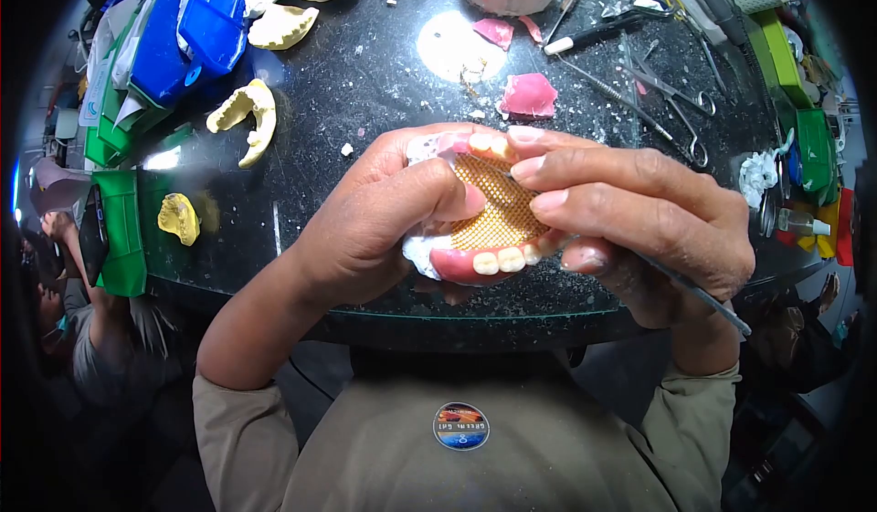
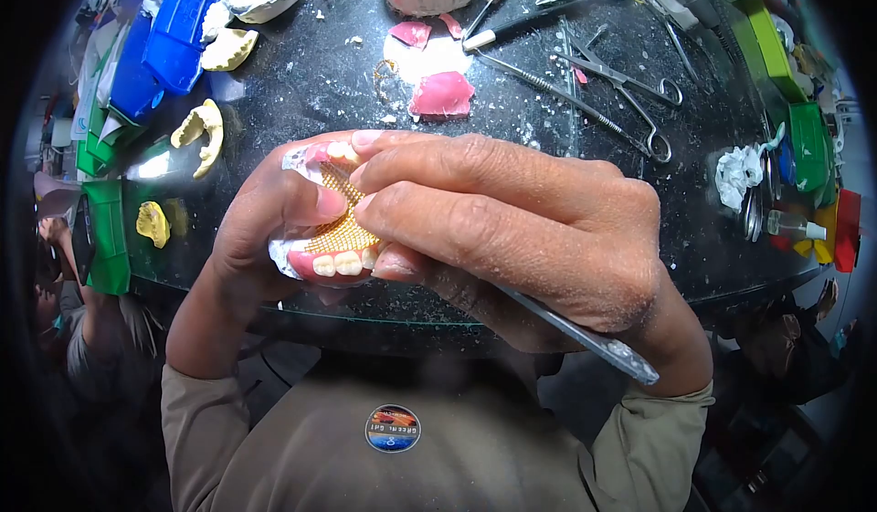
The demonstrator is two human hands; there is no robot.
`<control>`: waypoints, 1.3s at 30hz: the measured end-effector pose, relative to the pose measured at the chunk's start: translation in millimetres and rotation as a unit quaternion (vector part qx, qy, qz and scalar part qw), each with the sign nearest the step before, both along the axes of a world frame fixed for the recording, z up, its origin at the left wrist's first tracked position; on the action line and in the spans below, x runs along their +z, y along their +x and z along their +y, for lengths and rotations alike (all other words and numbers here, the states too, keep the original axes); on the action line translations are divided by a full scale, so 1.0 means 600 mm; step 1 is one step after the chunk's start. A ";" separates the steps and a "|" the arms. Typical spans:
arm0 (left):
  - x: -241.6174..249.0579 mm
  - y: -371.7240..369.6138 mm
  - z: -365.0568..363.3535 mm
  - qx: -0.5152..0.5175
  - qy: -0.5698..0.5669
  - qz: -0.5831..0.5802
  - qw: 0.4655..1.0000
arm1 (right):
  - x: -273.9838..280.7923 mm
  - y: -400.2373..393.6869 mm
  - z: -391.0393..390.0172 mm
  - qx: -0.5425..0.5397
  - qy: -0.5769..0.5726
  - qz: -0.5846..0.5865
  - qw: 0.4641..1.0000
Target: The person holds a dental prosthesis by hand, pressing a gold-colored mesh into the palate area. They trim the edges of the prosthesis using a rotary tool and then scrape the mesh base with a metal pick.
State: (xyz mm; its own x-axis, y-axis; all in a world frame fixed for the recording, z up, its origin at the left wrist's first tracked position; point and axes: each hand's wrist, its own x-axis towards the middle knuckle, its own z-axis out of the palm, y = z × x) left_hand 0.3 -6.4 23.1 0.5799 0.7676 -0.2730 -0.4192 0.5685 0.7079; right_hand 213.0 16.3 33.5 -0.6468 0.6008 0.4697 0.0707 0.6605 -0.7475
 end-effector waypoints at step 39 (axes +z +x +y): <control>-0.005 0.006 0.001 0.002 0.028 0.039 0.999 | -0.013 0.002 0.015 0.011 -0.020 0.052 0.998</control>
